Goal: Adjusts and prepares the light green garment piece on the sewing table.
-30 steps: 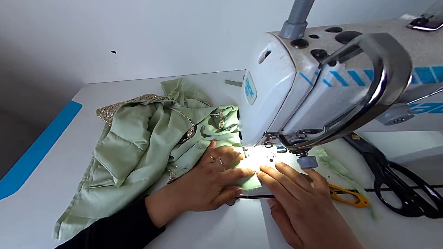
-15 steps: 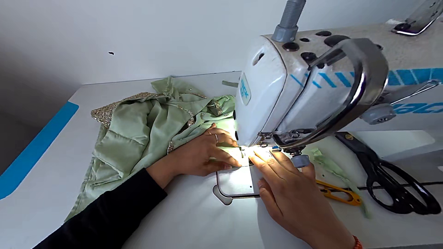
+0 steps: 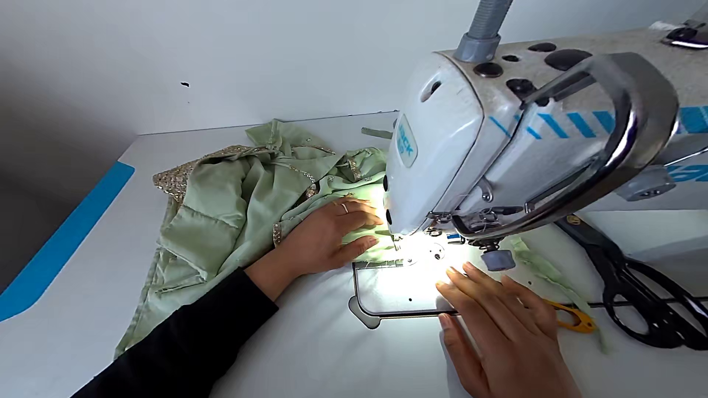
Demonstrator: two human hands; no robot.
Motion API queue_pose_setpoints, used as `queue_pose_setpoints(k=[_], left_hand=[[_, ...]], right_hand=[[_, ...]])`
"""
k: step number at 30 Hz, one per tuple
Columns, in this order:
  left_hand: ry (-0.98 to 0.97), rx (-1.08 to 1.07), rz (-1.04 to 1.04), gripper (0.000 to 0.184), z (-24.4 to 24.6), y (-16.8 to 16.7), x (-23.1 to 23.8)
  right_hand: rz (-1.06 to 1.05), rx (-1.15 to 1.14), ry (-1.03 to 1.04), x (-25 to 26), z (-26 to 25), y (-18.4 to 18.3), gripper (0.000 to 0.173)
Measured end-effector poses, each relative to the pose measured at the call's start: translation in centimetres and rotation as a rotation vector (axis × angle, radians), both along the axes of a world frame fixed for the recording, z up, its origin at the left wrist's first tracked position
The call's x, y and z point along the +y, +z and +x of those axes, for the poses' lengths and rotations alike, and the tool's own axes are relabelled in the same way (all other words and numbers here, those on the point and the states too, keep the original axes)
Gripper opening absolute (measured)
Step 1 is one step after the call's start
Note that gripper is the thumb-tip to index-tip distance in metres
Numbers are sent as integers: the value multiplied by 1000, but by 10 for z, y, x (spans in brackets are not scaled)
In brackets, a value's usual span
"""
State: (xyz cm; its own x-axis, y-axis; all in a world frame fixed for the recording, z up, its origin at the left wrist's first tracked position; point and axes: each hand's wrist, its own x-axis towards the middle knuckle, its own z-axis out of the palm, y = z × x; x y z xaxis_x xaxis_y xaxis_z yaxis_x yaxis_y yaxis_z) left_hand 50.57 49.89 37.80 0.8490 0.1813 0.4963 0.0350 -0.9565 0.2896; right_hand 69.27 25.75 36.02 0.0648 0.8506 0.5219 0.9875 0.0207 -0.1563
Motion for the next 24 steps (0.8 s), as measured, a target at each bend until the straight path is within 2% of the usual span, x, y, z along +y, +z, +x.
queue_pose_setpoints(k=[4,10,14,17,20,24], left_hand=[[0,39,59,35,0,0,-1],[1,238,15,55,-2,0,-4],[12,253,-33,57,-12,0,1],[31,315,-31,57,-36,2,-3],[21,429,-36,59,-80,7,-41],[1,429,-117,61,-129,8,-122]], right_hand=[[33,11,-14,-6,-1,1,36],[73,8,-15,-3,0,-1,37],[54,20,-110,-7,-1,3,36],[4,38,-185,-18,6,8,35],[-61,89,-228,-30,23,10,35],[-69,139,-194,-35,37,6,31]])
